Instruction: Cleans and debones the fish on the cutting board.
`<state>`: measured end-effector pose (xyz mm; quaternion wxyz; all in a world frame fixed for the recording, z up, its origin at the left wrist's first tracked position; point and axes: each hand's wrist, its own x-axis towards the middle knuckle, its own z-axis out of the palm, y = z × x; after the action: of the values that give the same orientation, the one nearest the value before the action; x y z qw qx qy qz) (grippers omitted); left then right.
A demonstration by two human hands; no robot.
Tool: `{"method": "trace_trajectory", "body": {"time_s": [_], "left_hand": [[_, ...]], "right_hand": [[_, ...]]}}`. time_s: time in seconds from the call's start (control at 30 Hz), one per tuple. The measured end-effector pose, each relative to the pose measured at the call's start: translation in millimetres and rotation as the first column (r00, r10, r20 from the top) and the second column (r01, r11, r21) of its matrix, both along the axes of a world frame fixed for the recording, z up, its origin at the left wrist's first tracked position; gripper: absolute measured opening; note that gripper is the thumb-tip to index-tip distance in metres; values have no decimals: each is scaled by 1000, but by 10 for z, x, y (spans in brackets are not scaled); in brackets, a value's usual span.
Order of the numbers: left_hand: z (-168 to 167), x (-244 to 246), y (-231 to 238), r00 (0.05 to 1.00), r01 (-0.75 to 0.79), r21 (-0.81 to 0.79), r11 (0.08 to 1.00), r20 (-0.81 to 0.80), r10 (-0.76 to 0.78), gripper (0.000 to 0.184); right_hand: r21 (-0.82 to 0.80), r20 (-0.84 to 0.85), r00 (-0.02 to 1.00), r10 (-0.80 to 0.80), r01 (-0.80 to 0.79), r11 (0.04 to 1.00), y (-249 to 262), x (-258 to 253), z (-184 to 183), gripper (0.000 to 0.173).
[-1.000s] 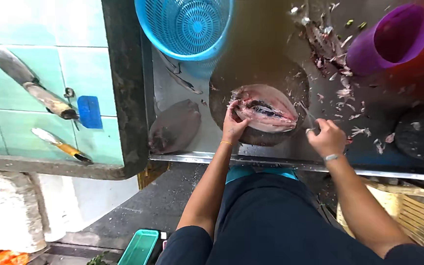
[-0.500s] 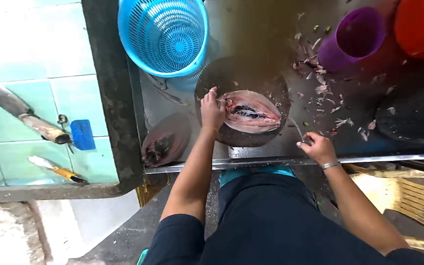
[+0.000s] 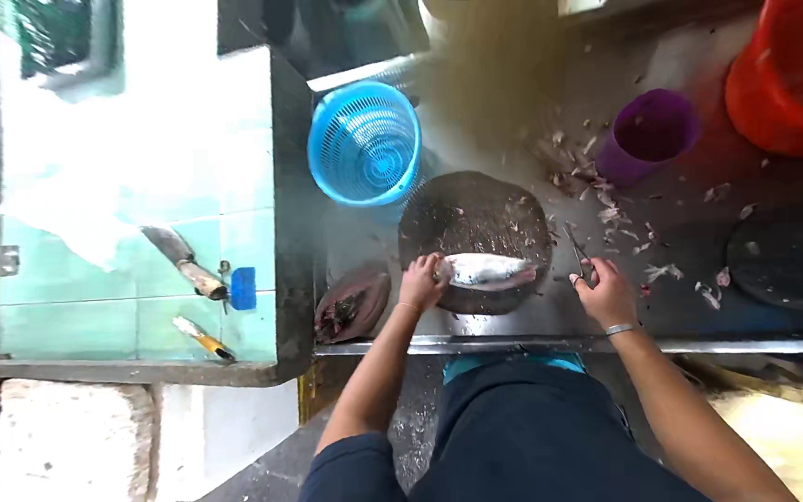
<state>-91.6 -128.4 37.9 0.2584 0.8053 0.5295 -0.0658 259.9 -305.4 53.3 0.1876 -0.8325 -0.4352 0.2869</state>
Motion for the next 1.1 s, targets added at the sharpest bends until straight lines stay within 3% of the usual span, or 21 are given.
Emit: {"method": "trace_trajectory", "body": {"time_s": [0.1, 0.27, 0.37, 0.53, 0.6, 0.67, 0.77, 0.87, 0.93, 1.0, 1.03, 1.07, 1.1], "left_hand": [[85, 253, 178, 975, -92, -97, 991, -213, 69, 55], [647, 622, 453, 919, 73, -169, 983, -372, -132, 58], [1057, 848, 652, 921, 143, -162, 976, -339, -191, 56], [1959, 944, 1222, 921, 274, -8, 962, -286, -265, 50], [2201, 762, 1580, 954, 230, 75, 970, -216, -209, 50], [2277, 484, 1886, 991, 89, 123, 988, -109, -75, 51], [1907, -3, 2303, 960, -240, 69, 968, 169, 225, 56], [952, -404, 2592, 793, -473, -97, 876, 387, 471, 65], [200, -641, 2738, 784, -500, -88, 862, 378, 493, 69], [-416, -643, 2854, 915, -371, 191, 909, 240, 323, 68], [-221, -576, 2887, 961, -266, -11, 964, -77, 265, 66], [-149, -522, 2915, 927, -254, -75, 964, -305, 220, 63], [-117, -523, 2932, 886, -248, -43, 968, -414, 209, 61]], "right_hand": [[-67, -33, 996, 83, -85, 994, 174, 30, -324, 46], [-142, -109, 990, 92, -107, 984, 10, -27, -568, 40], [-118, -123, 989, 83, -98, 988, -306, -118, -626, 37], [-139, -76, 996, 54, -64, 988, -811, -258, -761, 41], [-155, 38, 997, 72, -65, 986, -882, -339, -803, 43], [-139, 138, 989, 58, -38, 990, -916, -417, -848, 44], [-99, 220, 974, -45, 68, 993, -870, -497, -840, 44], [-136, 241, 968, -73, 108, 985, -829, -517, -834, 44], [-167, 226, 972, -69, 108, 980, -776, -510, -867, 45], [-234, 188, 979, -82, 126, 964, -732, -466, -828, 51], [-285, 158, 984, -85, 128, 950, -720, -438, -774, 54], [-315, 120, 989, -86, 120, 941, -702, -422, -711, 55], [-328, 70, 994, -85, 103, 939, -649, -406, -634, 56]]}}
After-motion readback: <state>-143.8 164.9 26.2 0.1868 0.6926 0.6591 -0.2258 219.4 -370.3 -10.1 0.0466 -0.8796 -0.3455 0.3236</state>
